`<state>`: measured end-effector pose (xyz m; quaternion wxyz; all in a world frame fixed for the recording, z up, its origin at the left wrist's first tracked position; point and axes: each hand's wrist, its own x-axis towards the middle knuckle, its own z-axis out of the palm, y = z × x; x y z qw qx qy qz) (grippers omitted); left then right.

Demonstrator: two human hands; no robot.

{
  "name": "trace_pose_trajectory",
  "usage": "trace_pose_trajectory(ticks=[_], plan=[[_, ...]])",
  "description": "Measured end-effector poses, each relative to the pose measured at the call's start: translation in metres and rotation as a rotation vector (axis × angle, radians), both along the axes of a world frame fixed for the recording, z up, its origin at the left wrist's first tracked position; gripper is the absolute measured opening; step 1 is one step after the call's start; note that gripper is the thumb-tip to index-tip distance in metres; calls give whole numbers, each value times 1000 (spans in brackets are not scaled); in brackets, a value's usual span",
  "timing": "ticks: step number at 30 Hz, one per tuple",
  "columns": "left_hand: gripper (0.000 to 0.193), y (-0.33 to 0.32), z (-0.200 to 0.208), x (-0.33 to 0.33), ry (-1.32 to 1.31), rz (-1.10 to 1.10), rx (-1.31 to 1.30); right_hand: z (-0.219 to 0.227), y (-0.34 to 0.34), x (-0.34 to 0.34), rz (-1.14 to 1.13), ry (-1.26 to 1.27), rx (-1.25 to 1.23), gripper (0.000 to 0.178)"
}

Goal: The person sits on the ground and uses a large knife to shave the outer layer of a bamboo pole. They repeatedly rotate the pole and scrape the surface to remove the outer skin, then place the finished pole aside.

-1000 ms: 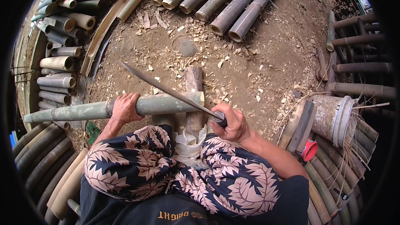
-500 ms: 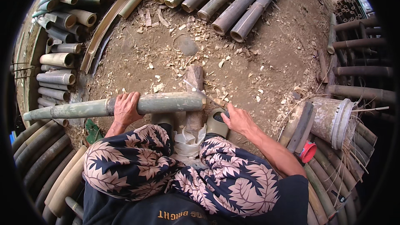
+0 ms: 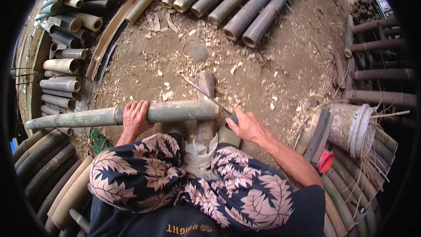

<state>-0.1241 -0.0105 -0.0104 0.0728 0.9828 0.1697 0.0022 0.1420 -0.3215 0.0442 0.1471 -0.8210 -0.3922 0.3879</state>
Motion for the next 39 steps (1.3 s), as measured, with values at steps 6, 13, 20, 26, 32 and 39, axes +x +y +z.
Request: trace_pose_trajectory(ticks=[6, 13, 20, 26, 32, 39], plan=[[63, -4, -4, -3, -68, -33, 48, 22, 13, -22, -102, -6, 520, 36], [76, -4, 10, -1, 245, -23, -81, -15, -10, 4, -42, -44, -94, 40], [63, 28, 19, 31, 526, -21, -345, 14, -3, 2, -126, 8, -43, 37], [69, 4, 2, 0, 151, -23, -95, 57, 19, -26, -49, -100, 699, 30], [71, 3, 2, 13, 120, -16, -61, 1, -8, 2, 33, -102, -202, 31], [72, -1, 3, 3, 99, -34, -82, 22, 3, -21, -27, -152, 637, 31]])
